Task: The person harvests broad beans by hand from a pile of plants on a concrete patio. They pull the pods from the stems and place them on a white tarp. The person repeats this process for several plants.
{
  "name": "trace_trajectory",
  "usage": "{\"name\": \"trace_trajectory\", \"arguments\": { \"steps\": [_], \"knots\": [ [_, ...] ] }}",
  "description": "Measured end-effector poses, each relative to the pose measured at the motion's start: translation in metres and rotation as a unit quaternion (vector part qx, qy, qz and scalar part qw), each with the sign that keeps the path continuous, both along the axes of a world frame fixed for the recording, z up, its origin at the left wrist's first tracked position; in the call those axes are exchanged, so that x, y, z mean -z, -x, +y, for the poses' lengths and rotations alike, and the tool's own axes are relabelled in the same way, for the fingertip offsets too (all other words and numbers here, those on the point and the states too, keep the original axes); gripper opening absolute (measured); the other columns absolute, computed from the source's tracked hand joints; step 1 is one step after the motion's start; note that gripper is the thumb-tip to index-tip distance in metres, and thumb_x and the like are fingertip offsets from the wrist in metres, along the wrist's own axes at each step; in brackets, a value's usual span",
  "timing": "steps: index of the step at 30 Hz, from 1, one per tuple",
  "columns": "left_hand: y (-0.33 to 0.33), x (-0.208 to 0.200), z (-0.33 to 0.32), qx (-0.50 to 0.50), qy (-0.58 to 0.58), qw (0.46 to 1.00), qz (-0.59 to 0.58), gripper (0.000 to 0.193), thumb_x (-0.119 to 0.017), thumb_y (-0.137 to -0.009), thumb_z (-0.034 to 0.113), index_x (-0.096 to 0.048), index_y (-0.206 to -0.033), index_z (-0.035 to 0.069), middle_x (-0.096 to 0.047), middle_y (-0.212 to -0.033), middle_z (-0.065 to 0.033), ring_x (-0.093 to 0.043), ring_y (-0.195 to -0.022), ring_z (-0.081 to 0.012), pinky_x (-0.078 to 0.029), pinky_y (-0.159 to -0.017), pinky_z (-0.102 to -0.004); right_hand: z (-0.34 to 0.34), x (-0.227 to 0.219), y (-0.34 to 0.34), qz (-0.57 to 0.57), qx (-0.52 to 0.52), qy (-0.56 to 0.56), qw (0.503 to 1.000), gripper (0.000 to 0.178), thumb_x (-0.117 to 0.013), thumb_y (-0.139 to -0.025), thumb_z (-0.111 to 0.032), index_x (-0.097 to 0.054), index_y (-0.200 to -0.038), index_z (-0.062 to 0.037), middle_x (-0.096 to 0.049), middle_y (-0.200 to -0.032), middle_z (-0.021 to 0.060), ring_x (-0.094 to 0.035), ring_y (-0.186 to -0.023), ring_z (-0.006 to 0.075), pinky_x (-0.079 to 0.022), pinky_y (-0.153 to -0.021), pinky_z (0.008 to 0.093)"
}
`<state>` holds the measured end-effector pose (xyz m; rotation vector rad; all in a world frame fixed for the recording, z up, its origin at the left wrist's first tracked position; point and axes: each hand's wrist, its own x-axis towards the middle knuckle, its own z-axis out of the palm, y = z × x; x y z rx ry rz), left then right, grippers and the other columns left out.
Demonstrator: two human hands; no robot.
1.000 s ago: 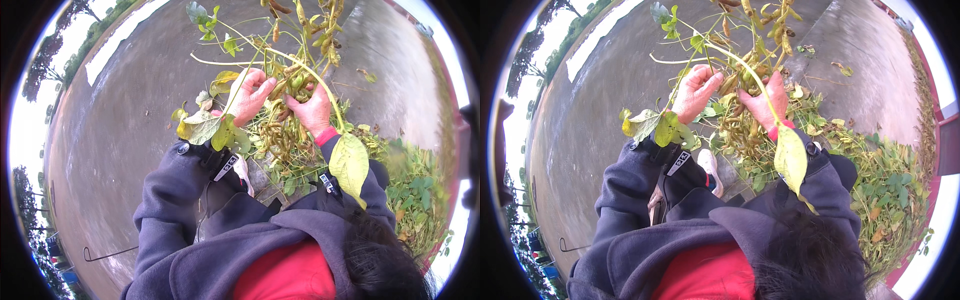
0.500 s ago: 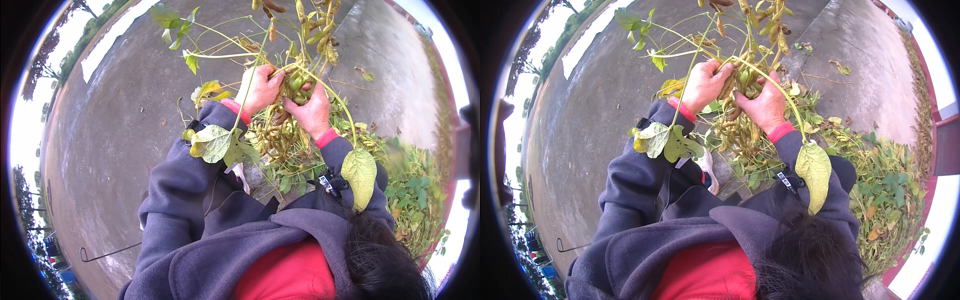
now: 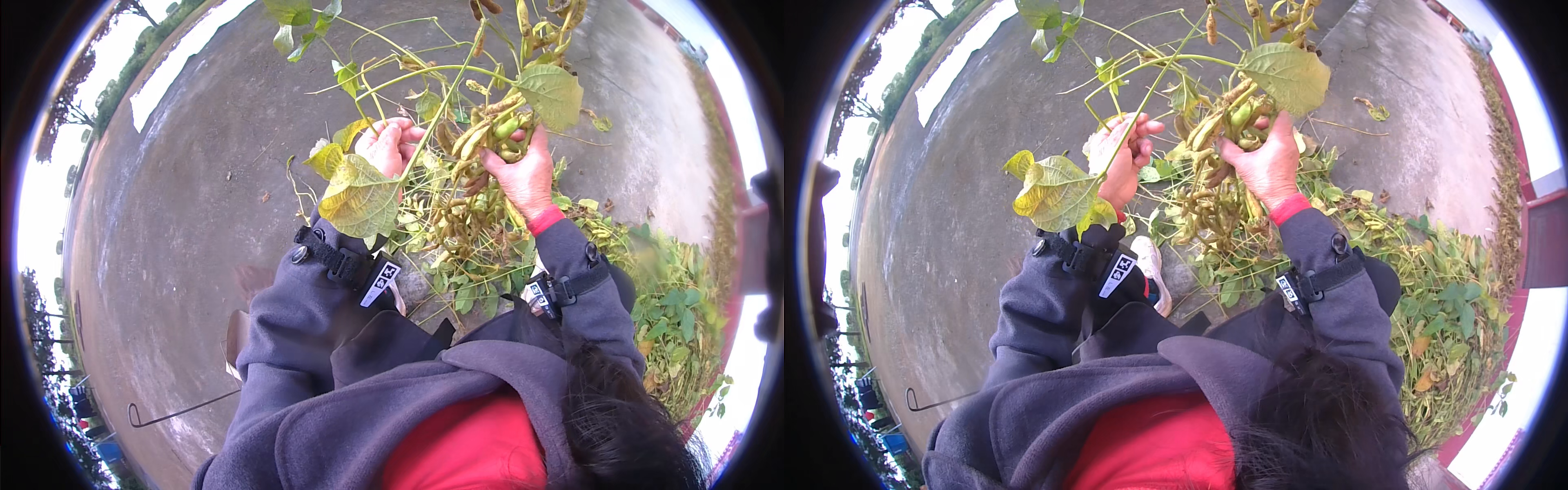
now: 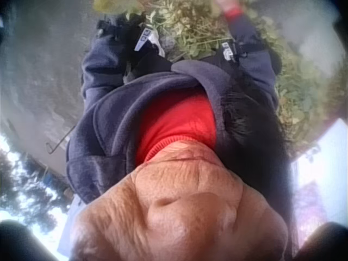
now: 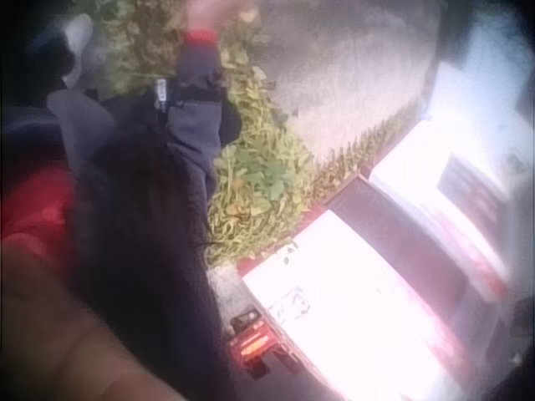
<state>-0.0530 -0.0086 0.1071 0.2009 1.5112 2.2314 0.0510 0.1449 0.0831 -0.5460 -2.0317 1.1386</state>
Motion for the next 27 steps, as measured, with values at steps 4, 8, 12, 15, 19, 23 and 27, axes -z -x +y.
{"name": "trace_trajectory", "arguments": {
  "steps": [4,8,12,15,19,23,27],
  "knots": [
    [-0.010,0.026,-0.009,0.025,-0.007,1.000,0.011,0.015,-0.044,-0.085,0.012,-0.054,-0.083,0.001,-0.044,-0.055,0.0026,-0.035,-0.041,-0.0046,-0.026,-0.036,-0.0176,0.002,0.002,0.002,-0.012,0.027,-0.017,0.999,0.056,-0.077,-0.054,-0.027,-0.044,-0.091,-0.0011,-0.054,-0.079,0.0083,-0.057,-0.069,0.0197,-0.046,-0.063,0.0314],
    [-0.010,0.028,0.005,0.011,-0.038,0.999,-0.022,0.015,-0.054,-0.082,0.015,-0.056,-0.084,0.000,-0.044,-0.058,0.0044,-0.035,-0.044,-0.0025,-0.026,-0.039,-0.0177,-0.001,0.001,0.002,-0.023,0.025,-0.030,0.999,0.057,-0.077,-0.054,-0.026,-0.043,-0.091,-0.0008,-0.053,-0.081,0.0092,-0.057,-0.071,0.0212,-0.046,-0.065,0.0314],
    [0.004,0.015,0.019,0.048,-0.013,0.999,-0.012,0.016,-0.063,-0.075,0.013,-0.060,-0.087,0.003,-0.059,-0.074,-0.0010,-0.050,-0.060,-0.0052,-0.039,-0.055,-0.0196,-0.008,-0.002,-0.001,-0.011,-0.042,-0.044,0.998,0.058,-0.075,-0.055,-0.024,-0.042,-0.097,-0.0020,-0.053,-0.084,0.0095,-0.056,-0.075,0.0212,-0.045,-0.068,0.0311],
    [0.013,0.007,0.020,0.051,0.040,0.998,0.001,0.012,-0.063,-0.073,0.008,-0.061,-0.084,0.002,-0.059,-0.071,0.0002,-0.050,-0.061,-0.0057,-0.039,-0.055,-0.0204,-0.010,-0.003,-0.004,-0.017,-0.057,-0.047,0.997,0.061,-0.074,-0.055,-0.022,-0.041,-0.104,-0.0041,-0.053,-0.086,0.0088,-0.056,-0.079,0.0210,-0.045,-0.069,0.0312],
    [0.025,0.003,0.010,0.085,0.153,0.984,0.033,0.010,-0.059,-0.078,0.016,-0.059,-0.079,0.006,-0.040,-0.051,0.0086,-0.027,-0.039,-0.0006,-0.017,-0.036,-0.0187,-0.007,-0.004,-0.004,-0.027,-0.058,-0.011,0.998,0.059,-0.074,-0.055,-0.022,-0.041,-0.100,-0.0027,-0.053,-0.086,0.0091,-0.056,-0.078,0.0210,-0.045,-0.069,0.0313],
    [0.034,0.007,0.004,0.084,0.118,0.988,-0.050,0.013,-0.060,-0.077,0.017,-0.053,-0.070,0.009,-0.034,-0.047,0.0070,-0.025,-0.037,-0.0036,-0.016,-0.035,-0.0222,-0.005,-0.003,-0.005,-0.023,-0.040,-0.028,0.999,0.058,-0.075,-0.055,-0.021,-0.041,-0.097,-0.0001,-0.052,-0.084,0.0092,-0.056,-0.077,0.0199,-0.046,-0.068,0.0300],
    [0.037,0.013,-0.001,0.139,0.058,0.986,-0.066,0.014,-0.058,-0.078,0.014,-0.051,-0.067,0.009,-0.033,-0.047,0.0078,-0.024,-0.037,-0.0031,-0.015,-0.035,-0.0214,-0.003,0.000,-0.006,0.008,-0.060,-0.016,0.998,0.058,-0.075,-0.055,-0.021,-0.041,-0.097,-0.0004,-0.051,-0.083,0.0079,-0.056,-0.075,0.0183,-0.046,-0.067,0.0295]
  ]
}}
